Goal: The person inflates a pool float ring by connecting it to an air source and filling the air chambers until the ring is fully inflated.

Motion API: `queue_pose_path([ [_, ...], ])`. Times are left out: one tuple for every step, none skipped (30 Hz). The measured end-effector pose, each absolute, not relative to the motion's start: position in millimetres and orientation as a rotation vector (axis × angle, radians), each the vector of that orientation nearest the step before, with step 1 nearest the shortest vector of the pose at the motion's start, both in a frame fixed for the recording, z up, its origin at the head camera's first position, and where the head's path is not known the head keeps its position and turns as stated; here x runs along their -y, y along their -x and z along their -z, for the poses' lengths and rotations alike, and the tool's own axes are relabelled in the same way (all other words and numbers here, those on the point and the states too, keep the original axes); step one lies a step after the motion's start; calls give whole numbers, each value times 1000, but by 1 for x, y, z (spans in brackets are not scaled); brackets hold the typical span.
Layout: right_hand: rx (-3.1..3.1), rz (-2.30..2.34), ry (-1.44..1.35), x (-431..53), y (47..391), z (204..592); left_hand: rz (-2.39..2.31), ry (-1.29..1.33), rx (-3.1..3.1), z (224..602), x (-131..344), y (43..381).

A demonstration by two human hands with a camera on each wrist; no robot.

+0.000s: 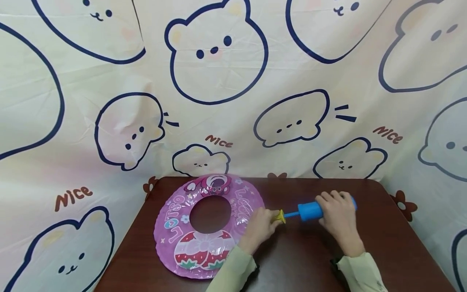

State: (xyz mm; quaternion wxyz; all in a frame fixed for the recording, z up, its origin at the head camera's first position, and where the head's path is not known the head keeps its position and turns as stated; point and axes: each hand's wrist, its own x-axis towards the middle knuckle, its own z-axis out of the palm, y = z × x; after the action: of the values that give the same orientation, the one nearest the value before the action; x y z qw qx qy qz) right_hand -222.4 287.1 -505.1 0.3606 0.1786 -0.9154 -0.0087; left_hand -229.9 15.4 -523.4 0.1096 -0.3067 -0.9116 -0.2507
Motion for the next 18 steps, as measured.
queue_pose_path([
  [2349, 19, -449, -294, 222, 502, 738, 902, 2680, 523, -14, 231],
  [2345, 15, -436, -301, 222, 499, 746, 906, 2679, 522, -13, 231],
  [2345, 10, -422, -308, 220, 496, 750, 913, 2677, 522, -12, 232],
  [2351, 4, -404, -314, 219, 493, 751, 924, 2670, 523, -11, 233],
  [2358, -2, -381, -319, 218, 490, 752, 932, 2663, 523, -10, 233],
  [2365, -6, -353, -325, 216, 488, 746, 938, 2655, 524, -10, 234],
  [2373, -12, -325, -329, 214, 487, 735, 941, 2647, 524, -9, 234],
  [2382, -18, -298, -333, 212, 485, 732, 941, 2642, 525, -9, 234],
  [2388, -22, -281, -336, 211, 485, 720, 939, 2639, 526, -8, 234],
  [2392, -23, -272, -337, 210, 485, 712, 937, 2638, 526, -8, 234],
  [2395, -19, -271, -338, 210, 485, 701, 932, 2640, 527, -7, 233],
  [2398, -7, -278, -338, 210, 486, 695, 928, 2644, 527, -7, 233],
  [2403, 7, -292, -336, 211, 487, 688, 928, 2647, 527, -7, 233],
  [2412, 24, -310, -333, 212, 488, 684, 928, 2651, 528, -8, 232],
  [2418, 42, -332, -330, 214, 489, 666, 928, 2653, 529, -8, 232],
  [2425, 62, -353, -325, 215, 491, 650, 926, 2654, 529, -9, 232],
  [2435, 84, -373, -320, 217, 492, 642, 924, 2653, 530, -9, 232],
  [2439, 102, -393, -314, 218, 493, 640, 921, 2651, 530, -10, 231],
])
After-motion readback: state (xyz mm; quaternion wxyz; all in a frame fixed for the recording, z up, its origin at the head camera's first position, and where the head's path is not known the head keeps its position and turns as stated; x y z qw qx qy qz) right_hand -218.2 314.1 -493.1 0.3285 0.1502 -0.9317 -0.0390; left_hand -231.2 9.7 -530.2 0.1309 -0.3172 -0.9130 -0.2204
